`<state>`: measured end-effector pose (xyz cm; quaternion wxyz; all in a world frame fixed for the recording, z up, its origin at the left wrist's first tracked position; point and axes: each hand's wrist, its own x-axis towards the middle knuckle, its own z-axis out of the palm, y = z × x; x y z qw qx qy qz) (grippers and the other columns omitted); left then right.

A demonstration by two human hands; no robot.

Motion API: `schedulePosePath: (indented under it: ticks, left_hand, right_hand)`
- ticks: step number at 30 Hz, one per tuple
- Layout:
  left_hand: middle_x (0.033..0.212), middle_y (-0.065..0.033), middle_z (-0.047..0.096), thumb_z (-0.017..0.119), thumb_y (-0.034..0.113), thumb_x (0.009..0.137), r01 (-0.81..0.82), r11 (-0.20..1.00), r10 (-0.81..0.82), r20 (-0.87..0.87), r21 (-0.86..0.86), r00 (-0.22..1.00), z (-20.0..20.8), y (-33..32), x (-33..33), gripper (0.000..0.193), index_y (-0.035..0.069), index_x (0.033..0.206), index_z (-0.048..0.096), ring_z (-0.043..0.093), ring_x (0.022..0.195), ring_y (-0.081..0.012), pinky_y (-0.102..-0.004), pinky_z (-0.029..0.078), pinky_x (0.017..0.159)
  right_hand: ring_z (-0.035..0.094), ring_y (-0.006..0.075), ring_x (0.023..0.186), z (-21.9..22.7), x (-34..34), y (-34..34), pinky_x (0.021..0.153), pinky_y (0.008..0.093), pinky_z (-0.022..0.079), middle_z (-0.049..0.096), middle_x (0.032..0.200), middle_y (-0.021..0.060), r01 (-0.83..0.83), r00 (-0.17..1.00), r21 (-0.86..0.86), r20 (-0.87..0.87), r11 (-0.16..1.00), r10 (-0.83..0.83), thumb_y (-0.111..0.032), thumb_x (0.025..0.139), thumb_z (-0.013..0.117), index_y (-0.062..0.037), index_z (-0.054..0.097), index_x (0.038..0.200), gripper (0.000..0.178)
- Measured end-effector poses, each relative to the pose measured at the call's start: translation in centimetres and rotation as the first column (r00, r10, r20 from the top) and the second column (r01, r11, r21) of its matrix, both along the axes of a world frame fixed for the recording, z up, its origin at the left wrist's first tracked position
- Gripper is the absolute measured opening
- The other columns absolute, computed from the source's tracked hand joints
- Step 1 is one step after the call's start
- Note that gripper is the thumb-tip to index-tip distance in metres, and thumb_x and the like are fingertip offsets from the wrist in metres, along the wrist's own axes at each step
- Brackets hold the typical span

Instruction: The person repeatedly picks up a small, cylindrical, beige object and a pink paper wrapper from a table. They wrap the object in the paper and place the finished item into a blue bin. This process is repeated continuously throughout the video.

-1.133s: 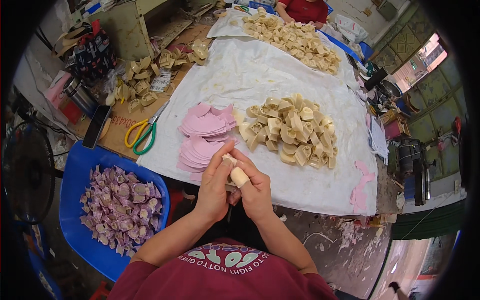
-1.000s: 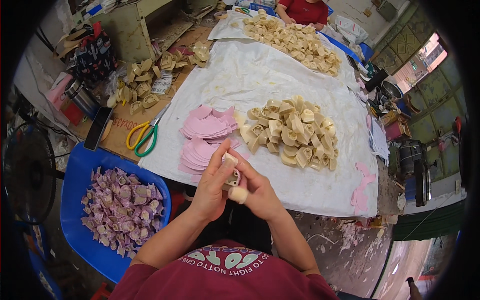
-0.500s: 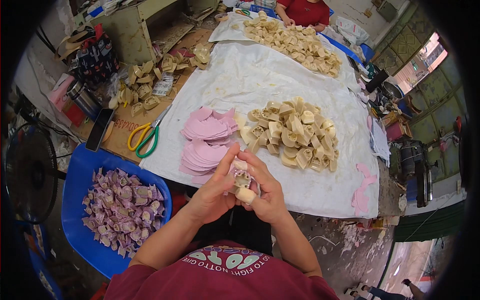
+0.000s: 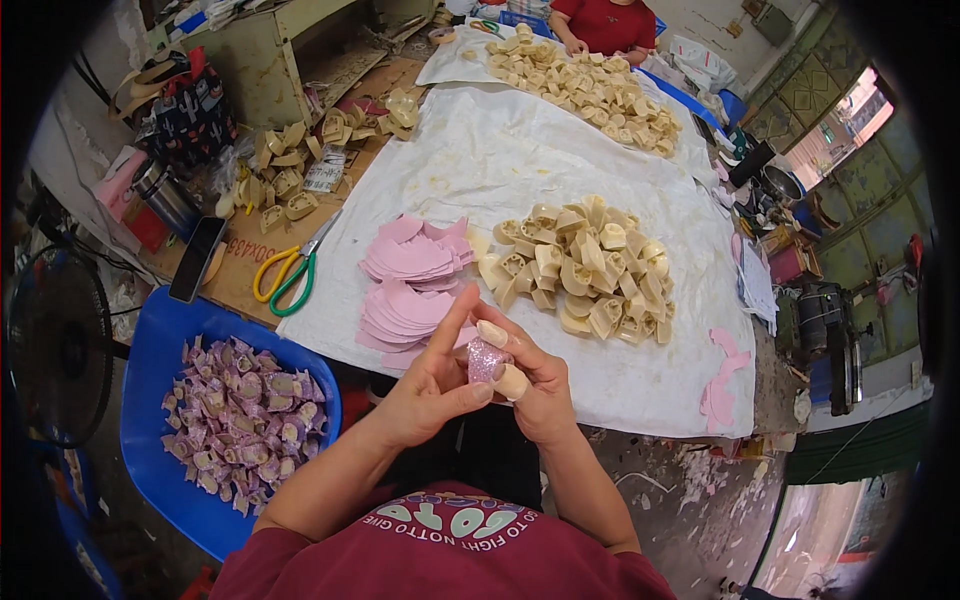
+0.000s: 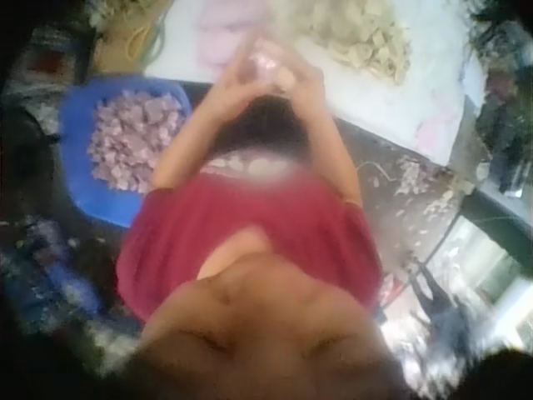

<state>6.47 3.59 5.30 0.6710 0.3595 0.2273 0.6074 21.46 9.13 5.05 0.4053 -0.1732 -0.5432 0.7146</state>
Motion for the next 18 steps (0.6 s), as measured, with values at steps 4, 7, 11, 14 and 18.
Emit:
schedulePosePath:
  ticks: [4,7,11,14,18]
  left_hand:
    - [0.123,-0.0121,0.054,0.061,-0.003,0.084,0.006,0.99,0.02,-0.176,0.143,0.984,0.5,0.3,-0.4,0.095,0.018,0.153,-0.001,0.052,0.114,-0.0199,-0.0359,0.042,0.096]
    - [0.122,-0.0142,0.054,0.061,-0.007,0.078,0.014,0.918,0.222,-0.543,0.396,0.81,0.6,0.9,-1.4,0.09,0.013,0.152,0.014,0.055,0.109,-0.0253,-0.037,0.043,0.094]
    - [0.124,-0.0187,0.053,0.066,-0.007,0.069,0.233,0.747,0.544,-0.774,0.623,0.325,1.4,2.2,-2.7,0.075,0.006,0.138,0.038,0.055,0.108,-0.0351,-0.0415,0.044,0.093]
    - [0.122,-0.0181,0.054,0.071,-0.003,0.065,0.243,0.717,0.601,-0.756,0.653,0.26,1.0,2.3,-2.8,0.073,0.004,0.133,0.045,0.055,0.107,-0.0357,-0.0422,0.045,0.09]
    - [0.11,-0.0158,0.058,0.075,0.003,0.062,0.257,0.784,0.523,-0.824,0.565,0.217,0.9,1.9,-4.0,0.068,0.004,0.126,0.052,0.057,0.1,-0.0332,-0.0407,0.047,0.084]
  right_hand:
    - [0.051,0.0221,0.123,0.6,0.6,0.4,0.101,0.0349,0.043,0.049,0.138,0.0139,-0.073,0.993,-0.242,-0.109,0.967,0.047,-0.014,0.092,0.061,-0.0035,0.052,0.133,0.044]
    - [0.058,0.0196,0.111,0.5,0.8,0.4,0.093,0.035,0.049,0.058,0.127,0.0107,0.038,0.999,-0.28,-0.004,0.959,-0.041,-0.016,0.093,0.061,-0.0032,0.055,0.13,0.04]
    - [0.065,0.0163,0.092,-0.2,2.1,1.1,0.079,0.0323,0.057,0.066,0.106,0.0088,0.079,0.988,-0.464,0.157,0.882,-0.005,-0.015,0.092,0.061,0.0006,0.06,0.12,0.032]
    - [0.067,0.0158,0.084,0.1,2.5,1.2,0.072,0.0299,0.059,0.067,0.097,0.0091,0.078,0.963,-0.416,0.265,0.906,0.039,-0.014,0.092,0.061,0.0029,0.064,0.111,0.025]
    - [0.067,0.016,0.086,-0.5,2.5,0.9,0.074,0.0301,0.059,0.068,0.096,0.0096,0.086,0.961,-0.31,0.276,0.947,0.003,-0.011,0.091,0.061,0.004,0.066,0.106,0.022]
